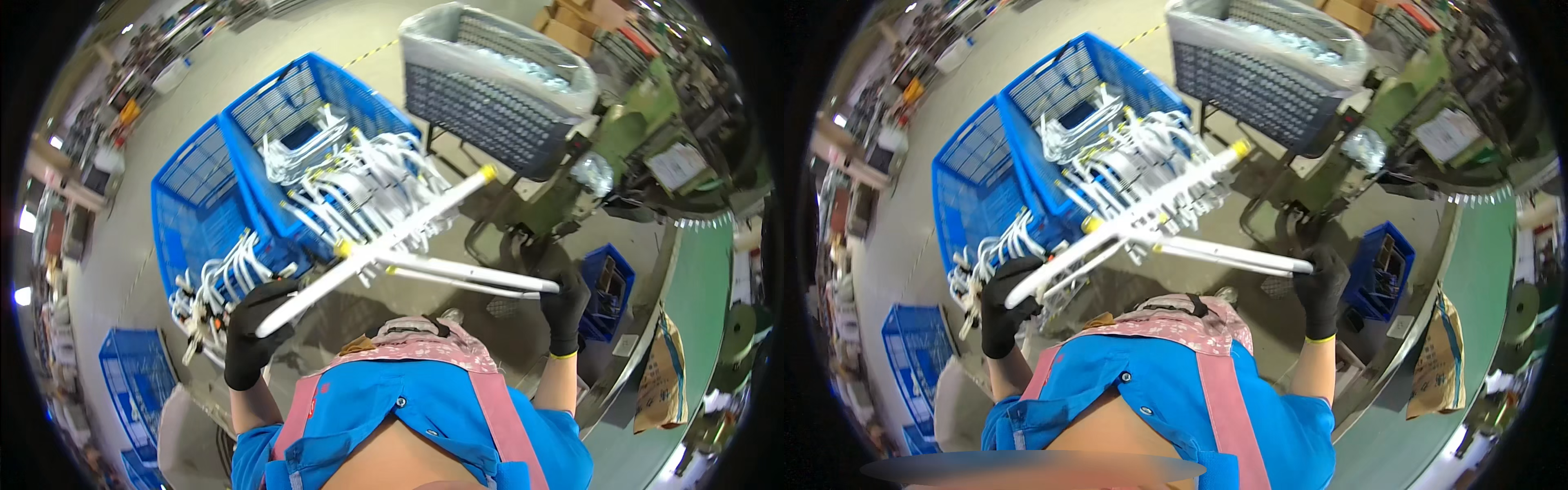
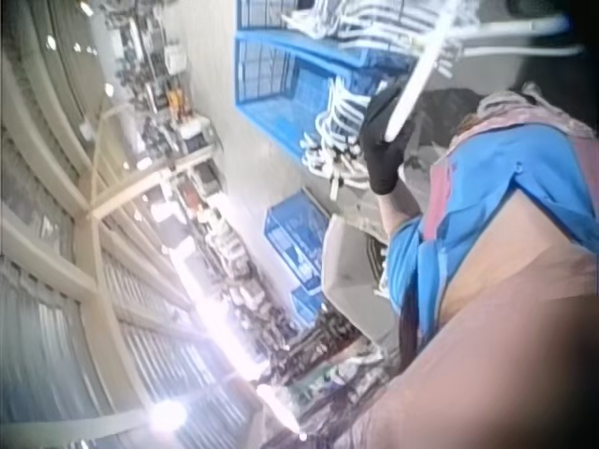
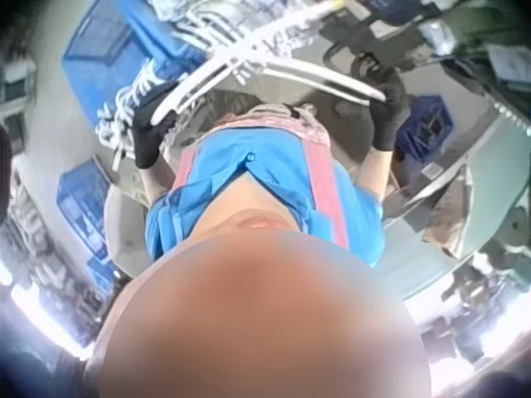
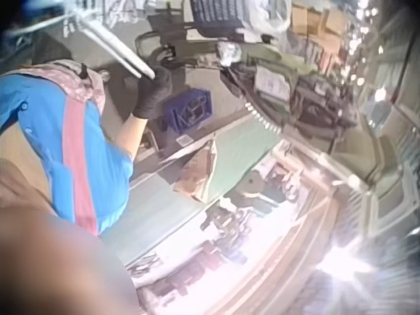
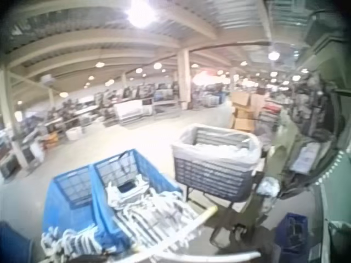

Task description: The person repeatedly picks white plastic connectors from a bin, attaches them to white hoses with yellow tips, and places the completed assemblies into a blue crate. The process is continuous and repetitive throughout the clip.

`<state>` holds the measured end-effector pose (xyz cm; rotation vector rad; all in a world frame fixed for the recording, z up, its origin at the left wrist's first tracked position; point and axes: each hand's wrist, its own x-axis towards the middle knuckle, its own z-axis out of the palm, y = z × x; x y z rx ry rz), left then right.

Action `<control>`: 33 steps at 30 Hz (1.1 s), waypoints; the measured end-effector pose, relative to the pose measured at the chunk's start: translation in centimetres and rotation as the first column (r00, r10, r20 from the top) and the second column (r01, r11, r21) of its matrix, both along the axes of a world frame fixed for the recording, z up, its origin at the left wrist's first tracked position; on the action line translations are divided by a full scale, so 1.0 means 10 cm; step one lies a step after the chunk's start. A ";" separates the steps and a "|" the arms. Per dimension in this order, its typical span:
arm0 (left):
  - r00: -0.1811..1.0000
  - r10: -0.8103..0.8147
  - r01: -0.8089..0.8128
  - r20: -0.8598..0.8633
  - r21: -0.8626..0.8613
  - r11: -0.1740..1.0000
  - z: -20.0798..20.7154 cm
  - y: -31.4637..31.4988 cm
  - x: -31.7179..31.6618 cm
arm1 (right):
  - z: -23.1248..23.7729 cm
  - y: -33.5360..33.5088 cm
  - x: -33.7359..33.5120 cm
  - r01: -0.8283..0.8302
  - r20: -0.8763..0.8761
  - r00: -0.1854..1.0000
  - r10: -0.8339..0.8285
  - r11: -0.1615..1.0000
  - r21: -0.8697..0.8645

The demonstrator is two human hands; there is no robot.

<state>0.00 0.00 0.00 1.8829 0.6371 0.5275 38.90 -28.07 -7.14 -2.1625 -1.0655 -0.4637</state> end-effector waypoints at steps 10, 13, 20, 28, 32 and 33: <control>0.749 -0.662 0.657 0.024 -0.161 0.737 -0.05 -0.15 2.25 | -0.32 -1.12 0.59 0.157 -0.303 0.945 -0.120 0.982 0.102; 0.639 -0.754 0.750 -0.151 -0.094 0.654 -0.07 -0.24 2.92 | -0.34 -1.35 0.60 0.286 0.102 0.957 -0.272 0.945 -0.158; 0.293 -0.956 0.952 -0.011 -0.095 0.293 -0.28 -0.18 4.18 | -0.39 -1.25 0.69 0.239 0.245 0.956 -0.162 0.913 -0.332; 0.019 -0.982 0.989 -0.188 -0.142 0.046 -0.41 0.50 5.71 | -0.53 -0.91 1.07 0.248 -0.276 0.880 -0.386 0.870 -0.425; 0.354 -0.928 0.933 0.115 0.019 0.358 -0.37 1.16 6.86 | -0.40 -0.54 1.36 0.187 -0.185 0.930 -0.316 0.844 -0.503; 0.489 -0.872 0.850 0.026 0.208 0.484 -0.38 1.32 7.28 | -0.34 -0.45 1.44 0.148 -0.201 0.932 -0.301 0.824 -0.548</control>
